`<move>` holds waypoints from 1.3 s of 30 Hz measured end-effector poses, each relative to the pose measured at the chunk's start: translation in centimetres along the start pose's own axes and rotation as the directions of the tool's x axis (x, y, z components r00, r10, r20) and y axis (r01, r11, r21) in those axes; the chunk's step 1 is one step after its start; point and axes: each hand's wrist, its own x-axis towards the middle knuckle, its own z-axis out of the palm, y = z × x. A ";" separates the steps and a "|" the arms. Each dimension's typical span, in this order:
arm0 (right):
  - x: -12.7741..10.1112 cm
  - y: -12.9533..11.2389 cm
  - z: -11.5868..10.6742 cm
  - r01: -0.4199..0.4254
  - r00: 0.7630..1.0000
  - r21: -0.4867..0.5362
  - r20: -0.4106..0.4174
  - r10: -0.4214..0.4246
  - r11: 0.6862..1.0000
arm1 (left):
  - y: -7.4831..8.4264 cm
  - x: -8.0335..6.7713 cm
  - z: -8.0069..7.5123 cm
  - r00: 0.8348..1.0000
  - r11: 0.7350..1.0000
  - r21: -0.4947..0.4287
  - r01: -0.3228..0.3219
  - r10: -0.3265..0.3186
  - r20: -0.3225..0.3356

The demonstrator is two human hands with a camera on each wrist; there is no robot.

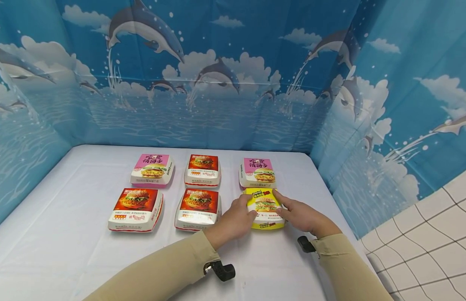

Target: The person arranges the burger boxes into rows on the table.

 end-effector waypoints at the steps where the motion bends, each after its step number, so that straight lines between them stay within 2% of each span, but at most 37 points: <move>1: 0.0 0.0 0.0 -0.005 1.000 0.006 0.000 0.005 1.000 | 0.0 0.0 0.0 1.000 1.000 -0.002 -0.001 0.001 -0.001; 13: 0.0 0.0 0.1 -0.015 1.000 -0.013 -0.012 0.015 1.000 | 0.1 -0.2 0.2 1.000 1.000 -0.009 0.010 -0.010 -0.016; 25: 0.0 -0.2 0.1 -0.020 1.000 0.005 -0.023 0.020 1.000 | 0.2 -0.1 0.2 0.999 1.000 0.012 -0.022 0.023 -0.033; 39: -0.2 -0.3 -0.1 -0.015 1.000 0.019 -0.020 0.015 1.000 | 0.3 -0.3 0.1 0.999 1.000 -0.005 -0.024 0.024 -0.032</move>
